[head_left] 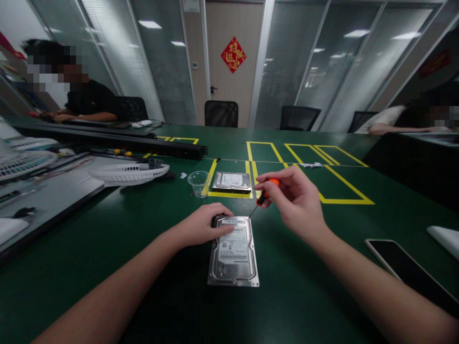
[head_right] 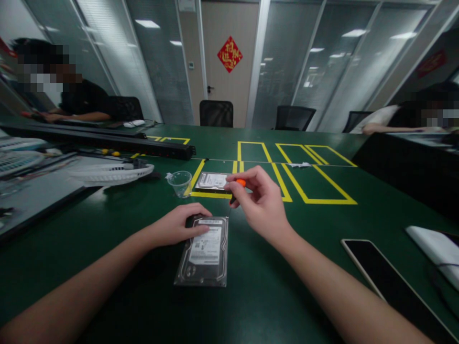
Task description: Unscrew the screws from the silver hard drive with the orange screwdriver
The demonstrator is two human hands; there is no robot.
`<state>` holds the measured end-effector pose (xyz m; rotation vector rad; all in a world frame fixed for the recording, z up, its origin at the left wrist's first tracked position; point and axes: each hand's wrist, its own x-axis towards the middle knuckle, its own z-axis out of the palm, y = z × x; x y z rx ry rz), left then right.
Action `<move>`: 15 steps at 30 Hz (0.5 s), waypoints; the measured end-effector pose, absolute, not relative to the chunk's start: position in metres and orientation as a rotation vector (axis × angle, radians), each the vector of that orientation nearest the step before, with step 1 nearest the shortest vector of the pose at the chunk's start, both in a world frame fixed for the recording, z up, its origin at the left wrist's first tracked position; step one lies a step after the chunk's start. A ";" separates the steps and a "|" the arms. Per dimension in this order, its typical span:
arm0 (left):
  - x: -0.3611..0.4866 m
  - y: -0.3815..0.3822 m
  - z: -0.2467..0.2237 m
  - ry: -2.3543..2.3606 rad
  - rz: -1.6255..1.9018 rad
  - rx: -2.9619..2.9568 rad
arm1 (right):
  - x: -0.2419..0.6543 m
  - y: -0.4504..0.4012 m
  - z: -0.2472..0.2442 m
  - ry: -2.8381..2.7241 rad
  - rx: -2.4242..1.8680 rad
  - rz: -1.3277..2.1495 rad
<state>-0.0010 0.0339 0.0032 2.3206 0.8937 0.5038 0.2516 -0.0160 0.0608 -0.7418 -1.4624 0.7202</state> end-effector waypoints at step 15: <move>-0.001 0.034 0.004 0.889 0.508 2.318 | 0.251 -0.015 0.061 -1.437 -0.770 0.727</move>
